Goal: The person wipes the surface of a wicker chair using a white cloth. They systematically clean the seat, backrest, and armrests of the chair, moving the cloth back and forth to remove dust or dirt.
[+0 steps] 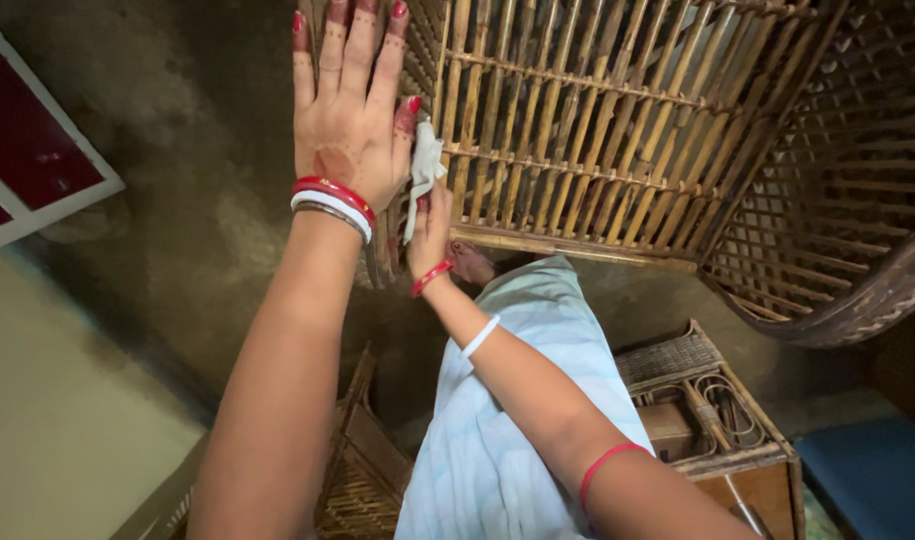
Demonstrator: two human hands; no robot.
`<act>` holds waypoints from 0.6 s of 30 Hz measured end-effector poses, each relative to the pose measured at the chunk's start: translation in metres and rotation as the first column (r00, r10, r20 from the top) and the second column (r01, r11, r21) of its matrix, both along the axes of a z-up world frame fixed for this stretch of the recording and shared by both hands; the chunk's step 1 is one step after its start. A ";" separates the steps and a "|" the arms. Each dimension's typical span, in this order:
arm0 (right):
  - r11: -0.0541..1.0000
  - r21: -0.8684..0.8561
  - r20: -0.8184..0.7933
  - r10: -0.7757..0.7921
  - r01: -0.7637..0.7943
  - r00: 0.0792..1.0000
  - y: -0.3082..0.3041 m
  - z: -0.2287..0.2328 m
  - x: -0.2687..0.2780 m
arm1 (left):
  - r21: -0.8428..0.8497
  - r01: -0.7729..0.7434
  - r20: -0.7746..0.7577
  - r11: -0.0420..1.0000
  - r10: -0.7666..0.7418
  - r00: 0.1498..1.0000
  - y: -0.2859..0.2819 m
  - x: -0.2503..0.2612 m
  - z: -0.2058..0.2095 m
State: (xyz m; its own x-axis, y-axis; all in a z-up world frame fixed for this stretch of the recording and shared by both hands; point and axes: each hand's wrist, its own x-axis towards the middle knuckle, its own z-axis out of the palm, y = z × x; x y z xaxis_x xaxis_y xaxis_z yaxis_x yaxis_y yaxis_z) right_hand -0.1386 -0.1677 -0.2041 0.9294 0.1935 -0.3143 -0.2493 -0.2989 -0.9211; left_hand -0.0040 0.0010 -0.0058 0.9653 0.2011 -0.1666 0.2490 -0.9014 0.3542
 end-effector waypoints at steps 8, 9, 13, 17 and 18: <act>0.973 -0.162 0.056 0.178 -0.167 0.982 -0.027 -0.099 -0.003 | 0.004 0.005 0.029 1.000 -0.005 1.000 -0.001 -0.001 -0.001; 0.989 -0.057 -0.078 0.135 -0.140 0.988 -0.026 -0.105 0.004 | 0.008 0.003 0.028 1.000 -0.003 1.000 -0.001 -0.002 -0.001; 0.980 0.197 -0.482 0.092 0.006 0.871 -0.025 -0.109 0.041 | 0.021 -0.001 0.024 1.000 0.000 1.000 -0.001 0.000 0.001; 0.693 0.569 -0.697 0.121 0.442 0.707 -0.025 -0.045 0.089 | -0.027 -0.055 -0.041 0.998 0.054 0.998 -0.007 0.002 0.004; 0.728 0.509 -0.701 0.041 0.459 0.712 -0.017 -0.019 0.106 | -0.003 -0.040 -0.016 0.999 0.040 0.999 -0.007 0.004 0.007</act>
State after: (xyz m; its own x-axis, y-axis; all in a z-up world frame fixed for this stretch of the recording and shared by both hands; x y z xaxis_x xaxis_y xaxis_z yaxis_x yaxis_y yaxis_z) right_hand -0.0326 -0.1849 -0.2232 0.5841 0.3943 -0.7095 -0.8038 0.4027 -0.4379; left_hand -0.0003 -0.0061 0.0008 0.9537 0.2389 -0.1827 0.2904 -0.8894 0.3530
